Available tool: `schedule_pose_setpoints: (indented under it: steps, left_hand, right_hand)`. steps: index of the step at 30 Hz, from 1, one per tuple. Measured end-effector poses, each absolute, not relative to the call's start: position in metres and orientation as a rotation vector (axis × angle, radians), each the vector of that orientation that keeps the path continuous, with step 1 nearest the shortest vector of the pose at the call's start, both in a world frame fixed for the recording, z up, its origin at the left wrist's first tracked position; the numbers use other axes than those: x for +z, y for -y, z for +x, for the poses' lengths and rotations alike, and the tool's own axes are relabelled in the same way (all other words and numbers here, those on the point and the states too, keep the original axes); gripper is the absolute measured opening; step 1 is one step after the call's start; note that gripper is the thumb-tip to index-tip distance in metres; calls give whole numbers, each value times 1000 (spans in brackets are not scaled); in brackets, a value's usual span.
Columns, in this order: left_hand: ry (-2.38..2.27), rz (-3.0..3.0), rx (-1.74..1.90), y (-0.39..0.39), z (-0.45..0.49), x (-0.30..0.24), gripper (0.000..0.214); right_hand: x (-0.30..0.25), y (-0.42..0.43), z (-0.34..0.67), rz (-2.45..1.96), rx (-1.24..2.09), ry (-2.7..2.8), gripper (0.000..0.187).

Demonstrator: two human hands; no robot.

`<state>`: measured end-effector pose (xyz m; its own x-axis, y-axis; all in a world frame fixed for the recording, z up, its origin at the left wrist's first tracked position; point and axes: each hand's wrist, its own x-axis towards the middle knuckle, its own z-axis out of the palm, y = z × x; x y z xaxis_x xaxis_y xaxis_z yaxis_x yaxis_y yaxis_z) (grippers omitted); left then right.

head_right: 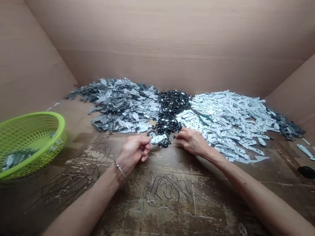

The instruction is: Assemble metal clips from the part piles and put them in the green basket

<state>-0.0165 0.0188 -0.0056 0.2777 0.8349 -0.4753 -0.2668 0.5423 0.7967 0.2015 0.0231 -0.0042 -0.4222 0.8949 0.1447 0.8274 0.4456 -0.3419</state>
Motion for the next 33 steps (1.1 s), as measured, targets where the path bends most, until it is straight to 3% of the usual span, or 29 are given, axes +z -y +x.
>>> schedule_pose_setpoints:
  steps: [20,33]
  left_hand:
    - [-1062,653,802,-18,-13,2,12]
    - [-1008,706,791,-15,-8,-21,14]
  right_hand:
    - [-3,-24,183,-1398,345,2428,13]
    - [12,-20,196,-1590,620,2275,7]
